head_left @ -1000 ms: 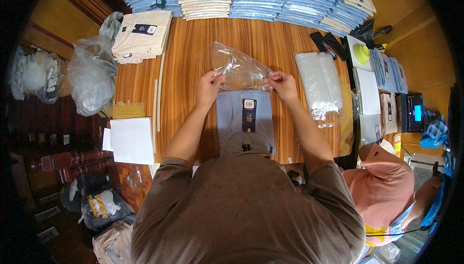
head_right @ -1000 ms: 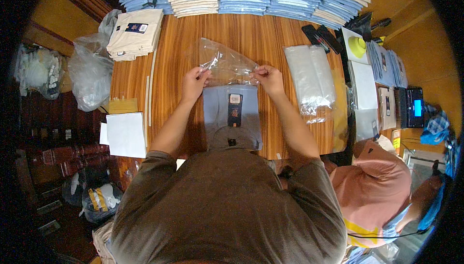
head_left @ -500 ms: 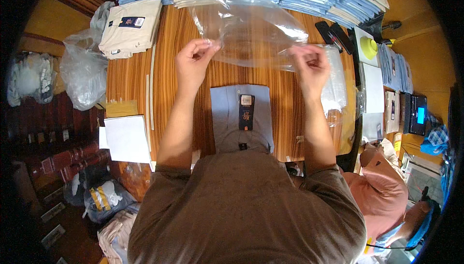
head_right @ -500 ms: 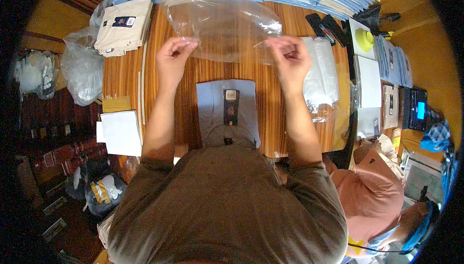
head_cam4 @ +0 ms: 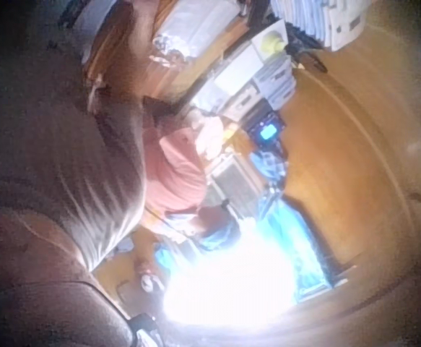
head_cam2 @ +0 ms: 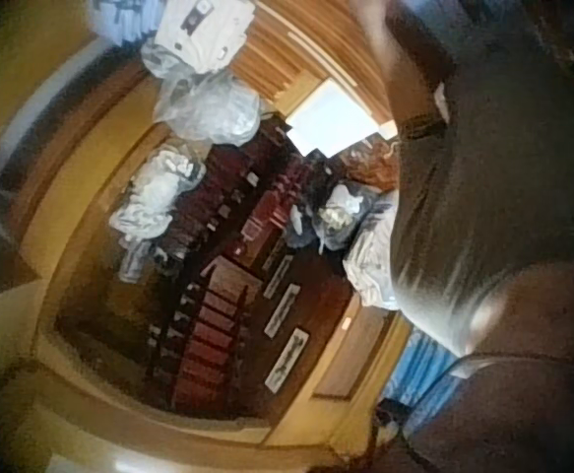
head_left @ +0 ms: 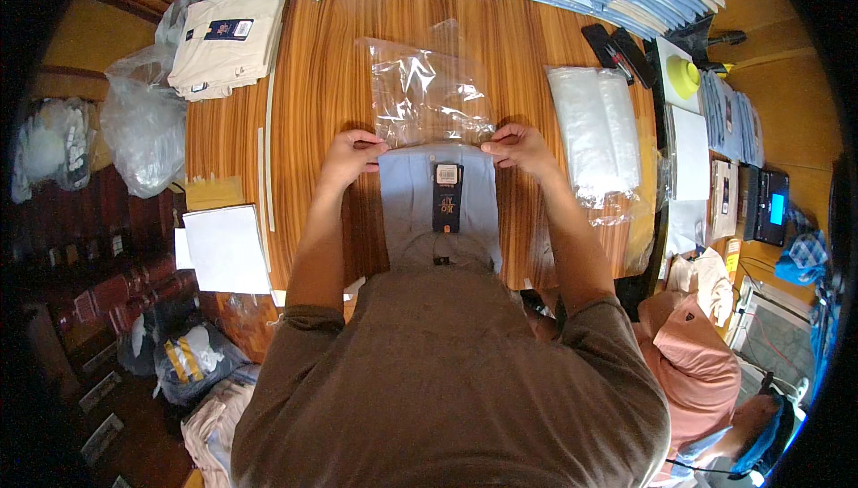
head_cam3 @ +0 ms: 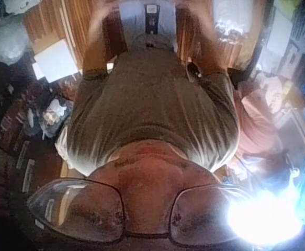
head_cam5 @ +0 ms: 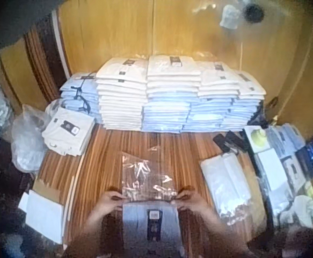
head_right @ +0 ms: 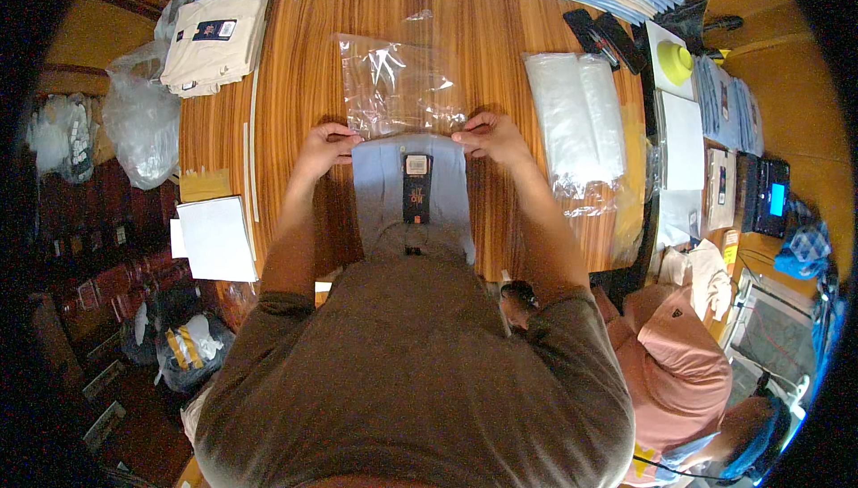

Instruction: The person places folded shirts into clear plastic bags, seals the bags by hand, and stacks the packaged shirts on a table.

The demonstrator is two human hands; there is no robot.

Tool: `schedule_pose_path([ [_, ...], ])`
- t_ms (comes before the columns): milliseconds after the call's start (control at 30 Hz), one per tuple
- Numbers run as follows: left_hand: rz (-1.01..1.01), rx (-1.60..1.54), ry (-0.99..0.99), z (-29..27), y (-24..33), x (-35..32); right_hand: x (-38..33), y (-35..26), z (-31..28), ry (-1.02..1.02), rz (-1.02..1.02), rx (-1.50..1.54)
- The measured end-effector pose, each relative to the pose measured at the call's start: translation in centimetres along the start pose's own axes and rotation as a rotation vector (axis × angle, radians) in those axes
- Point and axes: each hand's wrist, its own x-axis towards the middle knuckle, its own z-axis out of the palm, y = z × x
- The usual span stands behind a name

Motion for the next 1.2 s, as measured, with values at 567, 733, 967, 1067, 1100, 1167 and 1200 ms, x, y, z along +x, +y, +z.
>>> schedule_pose_path([
  [567, -0.121, -0.113, -0.175, -0.9, 0.4, -3.1, -1.3, 1.2, -0.7, -0.09, 0.168, 0.095],
  [733, -0.092, -0.068, -0.22, -0.4, 1.1, -4.5, -4.3, 1.0, 0.6, 0.026, 0.208, 0.209],
  [967, -0.093, -0.061, 0.011, 1.3, 1.2, -3.8, -5.1, 3.2, 1.1, 0.065, 0.074, 0.07],
  [1067, -0.15, -0.234, 0.129, 2.0, -1.3, -4.6, -5.5, 2.9, 1.1, 0.056, 0.095, 0.025],
  [1100, -0.125, -0.357, 0.126, 1.9, -2.9, -4.8, -5.6, 2.6, 1.2, 0.049, 0.108, 0.014],
  [1167, -0.089, -0.38, 0.144, 2.3, -4.1, -5.3, -5.2, 2.6, 1.1, 0.05, 0.074, -0.09],
  [1200, -0.071, -0.392, 0.153, 2.4, -4.6, -5.4, -4.7, 2.6, 1.0, 0.05, 0.057, -0.142],
])
